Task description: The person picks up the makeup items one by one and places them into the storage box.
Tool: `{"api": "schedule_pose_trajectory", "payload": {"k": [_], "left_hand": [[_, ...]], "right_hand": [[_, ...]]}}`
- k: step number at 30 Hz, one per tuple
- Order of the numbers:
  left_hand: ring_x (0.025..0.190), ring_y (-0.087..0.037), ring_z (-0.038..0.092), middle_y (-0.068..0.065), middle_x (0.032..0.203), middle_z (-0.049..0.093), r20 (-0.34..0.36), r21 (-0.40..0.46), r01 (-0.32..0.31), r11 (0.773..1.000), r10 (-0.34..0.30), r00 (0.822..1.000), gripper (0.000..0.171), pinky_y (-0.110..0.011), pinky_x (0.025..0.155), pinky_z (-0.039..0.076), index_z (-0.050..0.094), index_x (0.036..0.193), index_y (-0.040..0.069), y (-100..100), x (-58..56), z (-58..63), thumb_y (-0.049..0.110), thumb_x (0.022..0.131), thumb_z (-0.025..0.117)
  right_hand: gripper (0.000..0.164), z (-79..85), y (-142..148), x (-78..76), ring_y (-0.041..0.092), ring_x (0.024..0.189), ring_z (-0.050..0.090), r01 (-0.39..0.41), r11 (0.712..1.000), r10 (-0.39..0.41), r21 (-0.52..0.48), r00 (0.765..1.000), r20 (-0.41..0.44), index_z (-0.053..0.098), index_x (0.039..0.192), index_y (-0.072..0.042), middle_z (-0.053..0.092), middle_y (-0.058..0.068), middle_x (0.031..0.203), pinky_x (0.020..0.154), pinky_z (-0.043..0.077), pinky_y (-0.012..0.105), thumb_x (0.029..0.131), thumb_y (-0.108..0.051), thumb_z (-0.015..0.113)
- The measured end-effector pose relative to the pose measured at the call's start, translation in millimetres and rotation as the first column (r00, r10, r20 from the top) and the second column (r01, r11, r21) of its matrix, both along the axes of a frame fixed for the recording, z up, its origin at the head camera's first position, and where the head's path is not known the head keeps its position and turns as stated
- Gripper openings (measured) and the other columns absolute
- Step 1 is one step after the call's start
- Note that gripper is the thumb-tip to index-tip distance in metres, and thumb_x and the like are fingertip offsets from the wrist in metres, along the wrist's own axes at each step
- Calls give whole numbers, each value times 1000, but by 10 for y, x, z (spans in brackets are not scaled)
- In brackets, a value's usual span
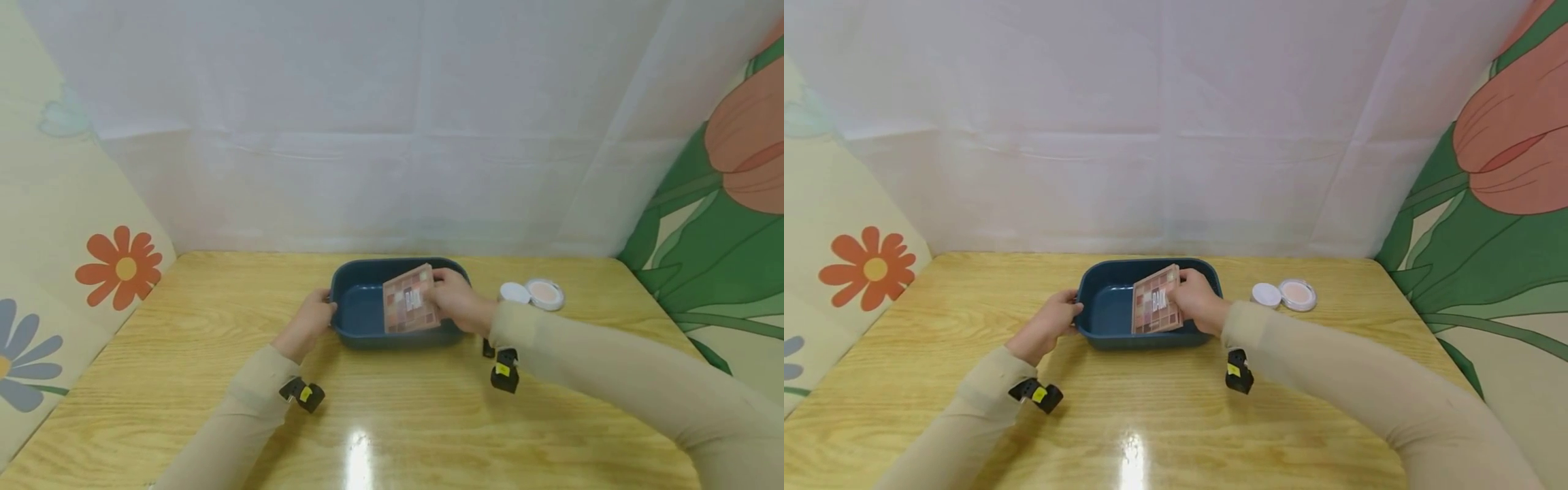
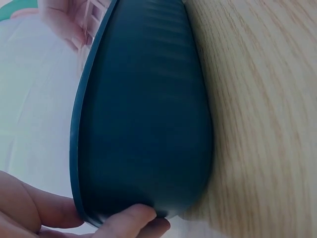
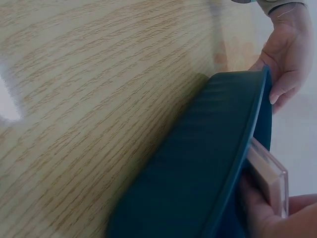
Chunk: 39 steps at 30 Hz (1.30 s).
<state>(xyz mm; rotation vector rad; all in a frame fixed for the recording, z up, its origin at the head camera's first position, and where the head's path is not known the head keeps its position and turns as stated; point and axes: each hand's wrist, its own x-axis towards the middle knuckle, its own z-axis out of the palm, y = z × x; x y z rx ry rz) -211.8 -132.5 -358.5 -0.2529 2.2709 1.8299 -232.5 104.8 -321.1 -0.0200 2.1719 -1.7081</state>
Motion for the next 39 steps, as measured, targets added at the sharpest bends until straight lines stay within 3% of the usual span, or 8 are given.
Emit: {"api": "schedule_pose_trajectory", "payload": {"k": [16, 20, 26, 29, 31, 34, 36, 39], "left_hand": [[127, -49, 40, -39, 144, 29, -9, 7, 18, 1000, -18, 1000, 45, -55, 101, 43, 20, 142, -20, 21, 0, -25, -4, 101, 27], [127, -49, 39, -39, 144, 28, -6, 7, 12, 1000, -12, 1000, 45, -55, 101, 42, 20, 142, -20, 30, -2, -15, -4, 101, 27], [125, -49, 41, -40, 142, 31, -11, 6, 2, 1000, -2, 1000, 45, -55, 100, 44, 21, 142, -20, 35, -22, -13, -5, 100, 28], [125, -50, 42, -40, 141, 32, -21, 7, 7, 1000, -6, 1000, 45, -55, 100, 44, 21, 142, -21, 39, -29, -7, -5, 100, 27], [125, -50, 42, -39, 142, 31, -22, 19, 7, 1000, -7, 1000, 45, -55, 100, 44, 21, 142, -20, 41, -28, -2, -5, 101, 27], [126, -49, 40, -39, 143, 29, -18, 30, 10, 1000, -9, 1000, 45, -55, 101, 43, 20, 143, -20, 32, -11, 0, -5, 101, 26], [128, -49, 39, -38, 144, 28, -12, 29, 10, 1000, -10, 1000, 45, -55, 102, 42, 20, 143, -20, 20, 6, 3, -5, 100, 26], [130, -49, 36, -39, 145, 27, -8, 19, 18, 1000, -18, 1000, 45, -55, 103, 40, 19, 143, -20, 2, 18, 4, -5, 100, 25]], "right_hand": [[51, -49, -148, -31, 38, 108, 58, -40, 997, 41, 65, 999, -6, 22, 148, 8, 47, 31, 131, 79, 57, 43, 100, 2, 38], [47, -58, -182, -77, 36, 105, 61, -52, 994, 53, 97, 999, -8, 28, 145, 10, 51, 30, 126, 77, 58, 41, 100, 2, 39], [37, -22, -195, -190, 28, 92, 65, -106, 964, 108, 246, 994, 6, 45, 135, 10, 58, 24, 117, 68, 57, 36, 100, -1, 44], [23, 14, -185, -231, 23, 79, 65, -128, 940, 132, 317, 991, 9, 57, 115, 8, 63, 18, 99, 61, 56, 34, 96, 1, 47], [12, 34, -182, -245, 20, 68, 63, -155, 920, 160, 361, 987, 14, 60, 91, 4, 62, 13, 82, 59, 55, 33, 94, 2, 49], [18, 50, -199, -254, 17, 56, 57, -206, 890, 214, 408, 977, 27, 55, 74, 0, 58, 13, 72, 56, 54, 32, 91, 3, 53], [7, 56, -222, -255, 17, 53, 56, -237, 875, 240, 422, 970, 45, 58, 86, 8, 63, 20, 89, 56, 53, 32, 90, 4, 54], [43, 67, -269, -267, 18, 57, 58, -259, 870, 246, 420, 965, 86, 44, 130, 15, 49, 28, 132, 57, 54, 32, 89, 6, 55]]}}
